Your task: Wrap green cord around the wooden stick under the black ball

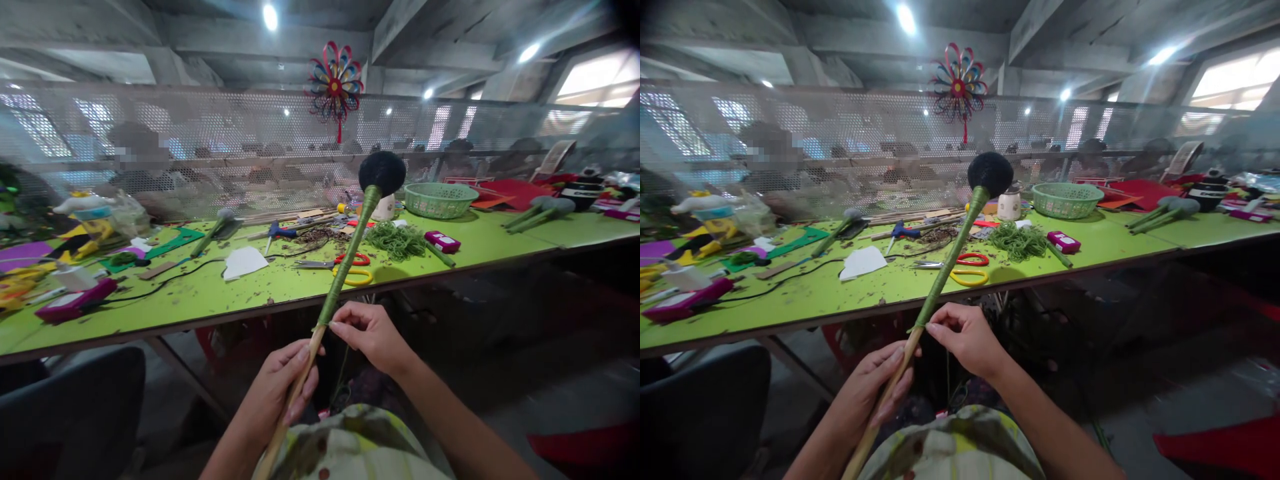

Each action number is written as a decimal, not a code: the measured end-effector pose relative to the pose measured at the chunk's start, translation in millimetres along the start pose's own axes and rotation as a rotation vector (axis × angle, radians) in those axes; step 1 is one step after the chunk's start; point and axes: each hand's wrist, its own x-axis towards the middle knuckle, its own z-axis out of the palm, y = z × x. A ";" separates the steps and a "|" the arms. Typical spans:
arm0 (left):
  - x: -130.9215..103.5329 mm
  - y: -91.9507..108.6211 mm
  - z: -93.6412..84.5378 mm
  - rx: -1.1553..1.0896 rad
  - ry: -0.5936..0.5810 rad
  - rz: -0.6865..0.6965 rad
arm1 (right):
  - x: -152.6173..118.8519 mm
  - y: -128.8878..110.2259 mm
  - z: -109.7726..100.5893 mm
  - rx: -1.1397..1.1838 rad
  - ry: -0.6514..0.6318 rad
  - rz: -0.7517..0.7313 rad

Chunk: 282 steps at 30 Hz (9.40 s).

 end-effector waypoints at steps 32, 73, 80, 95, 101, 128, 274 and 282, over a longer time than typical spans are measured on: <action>2.7 0.9 5.2 -0.087 -0.082 0.025 | 3.3 10.3 1.3 0.166 -0.022 0.010; 21.3 -10.3 12.1 0.412 0.370 0.238 | 13.7 19.3 -1.4 0.058 0.104 -0.072; 15.2 -1.6 12.0 0.436 0.250 0.155 | 6.8 16.2 -4.1 0.141 0.074 -0.020; 13.2 7.3 1.2 0.289 -0.019 0.015 | 10.2 34.6 -4.7 0.323 0.036 0.018; 14.7 6.9 0.2 0.603 0.177 0.174 | 10.6 46.6 -6.5 0.369 0.043 0.054; 11.1 12.3 0.8 0.058 -0.068 -0.139 | 1.1 31.5 -6.0 0.316 0.023 0.058; 11.2 -8.0 15.4 0.324 0.274 0.216 | 7.0 35.6 -4.5 0.255 0.147 0.143; 31.4 4.6 29.7 0.438 0.284 0.300 | 1.7 37.8 -8.5 0.234 0.154 0.160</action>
